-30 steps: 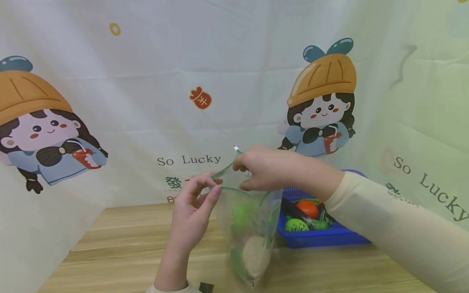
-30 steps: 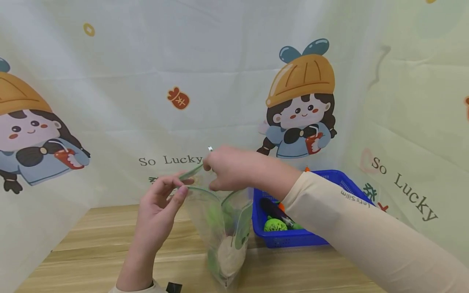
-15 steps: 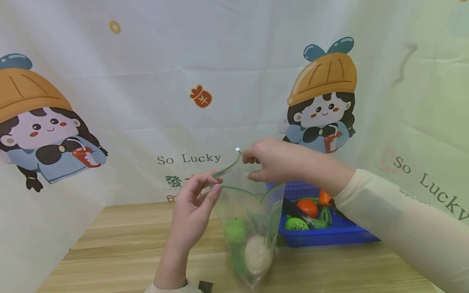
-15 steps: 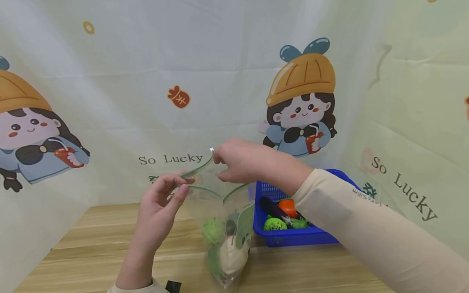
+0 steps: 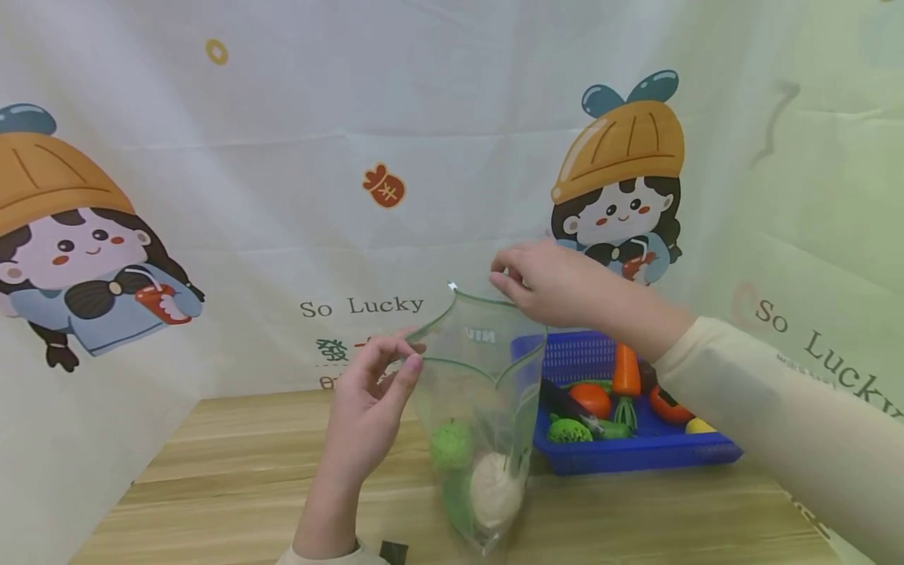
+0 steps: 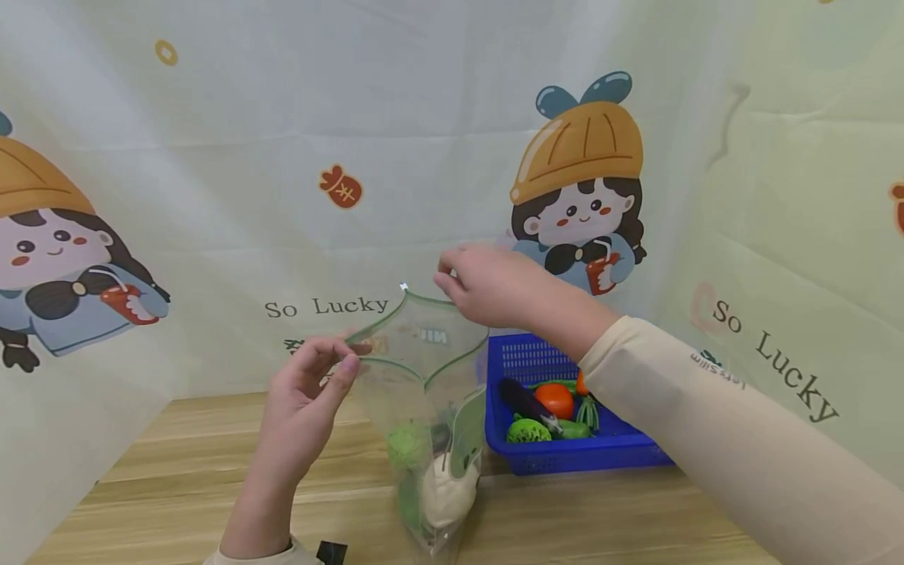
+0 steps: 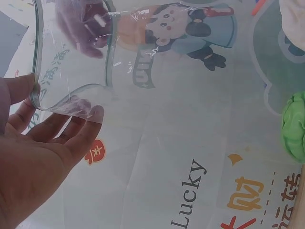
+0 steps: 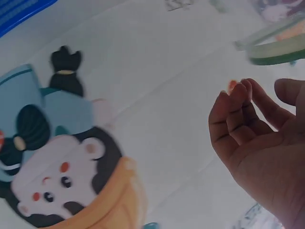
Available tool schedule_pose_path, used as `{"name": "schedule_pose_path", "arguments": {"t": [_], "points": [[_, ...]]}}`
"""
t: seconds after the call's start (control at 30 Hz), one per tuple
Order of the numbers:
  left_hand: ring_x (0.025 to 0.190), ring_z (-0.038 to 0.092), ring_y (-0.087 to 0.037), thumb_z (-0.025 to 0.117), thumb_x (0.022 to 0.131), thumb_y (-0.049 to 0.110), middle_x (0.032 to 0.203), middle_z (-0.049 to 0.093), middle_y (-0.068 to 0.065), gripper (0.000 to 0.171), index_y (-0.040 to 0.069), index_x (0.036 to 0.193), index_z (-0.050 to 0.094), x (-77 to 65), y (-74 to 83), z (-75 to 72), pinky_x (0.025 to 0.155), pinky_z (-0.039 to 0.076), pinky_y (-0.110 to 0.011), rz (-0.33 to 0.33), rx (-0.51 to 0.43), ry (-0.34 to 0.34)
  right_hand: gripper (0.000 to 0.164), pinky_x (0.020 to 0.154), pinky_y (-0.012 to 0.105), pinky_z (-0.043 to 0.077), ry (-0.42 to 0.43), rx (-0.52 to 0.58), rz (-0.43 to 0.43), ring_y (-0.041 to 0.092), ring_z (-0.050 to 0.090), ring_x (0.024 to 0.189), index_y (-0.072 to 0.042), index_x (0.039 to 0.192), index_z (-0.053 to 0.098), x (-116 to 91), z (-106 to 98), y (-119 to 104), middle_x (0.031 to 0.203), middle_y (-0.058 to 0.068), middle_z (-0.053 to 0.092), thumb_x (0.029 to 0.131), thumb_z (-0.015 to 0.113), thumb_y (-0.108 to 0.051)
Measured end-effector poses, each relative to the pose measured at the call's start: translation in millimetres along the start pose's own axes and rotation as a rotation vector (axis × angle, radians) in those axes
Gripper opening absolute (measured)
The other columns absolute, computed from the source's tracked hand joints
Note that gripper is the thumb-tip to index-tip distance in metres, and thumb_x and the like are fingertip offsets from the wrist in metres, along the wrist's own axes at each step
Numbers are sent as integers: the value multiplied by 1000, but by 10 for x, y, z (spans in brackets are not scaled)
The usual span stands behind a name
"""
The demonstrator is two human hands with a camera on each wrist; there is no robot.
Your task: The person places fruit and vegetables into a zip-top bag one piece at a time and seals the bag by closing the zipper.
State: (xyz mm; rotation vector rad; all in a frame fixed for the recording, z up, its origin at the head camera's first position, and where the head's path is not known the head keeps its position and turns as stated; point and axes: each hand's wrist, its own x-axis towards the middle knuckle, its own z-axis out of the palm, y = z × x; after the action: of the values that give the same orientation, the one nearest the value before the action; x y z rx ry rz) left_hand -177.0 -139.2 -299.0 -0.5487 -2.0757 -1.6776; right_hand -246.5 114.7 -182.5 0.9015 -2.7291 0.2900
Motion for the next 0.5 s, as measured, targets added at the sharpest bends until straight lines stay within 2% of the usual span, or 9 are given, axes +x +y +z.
{"name": "schedule_pose_path", "arguments": {"t": [0.13,0.3,0.4,0.5], "points": [[136,63,-25,62,107,9,147,64,-12,11,-2,108,60,1,-5,-1,113,55,-29,-5,4,-4,28,68,34,46,29,-45,56,19,55,73,-12,96,67,0,81,310,79,3,59,113,52,-29],[132,63,-19,64,106,6,145,65,-12,10,-3,110,60,4,-10,-7,110,56,-23,-1,-8,-2,24,62,32,46,-65,-112,142,18,58,72,-11,95,72,-37,199,644,78,2,65,108,59,-27],[129,64,-15,65,104,1,148,63,-13,11,-5,112,60,2,-5,-15,109,57,-22,11,-24,-4,21,71,39,60,-153,-144,175,20,67,81,-8,104,76,-70,268,842,91,6,75,103,64,-25],[128,64,-12,65,102,-3,149,61,-14,13,-6,113,59,1,0,-16,107,58,-23,18,-46,-12,27,90,50,65,-275,-130,219,26,72,95,-3,116,75,-123,344,1061,108,13,78,101,68,-24]]}}
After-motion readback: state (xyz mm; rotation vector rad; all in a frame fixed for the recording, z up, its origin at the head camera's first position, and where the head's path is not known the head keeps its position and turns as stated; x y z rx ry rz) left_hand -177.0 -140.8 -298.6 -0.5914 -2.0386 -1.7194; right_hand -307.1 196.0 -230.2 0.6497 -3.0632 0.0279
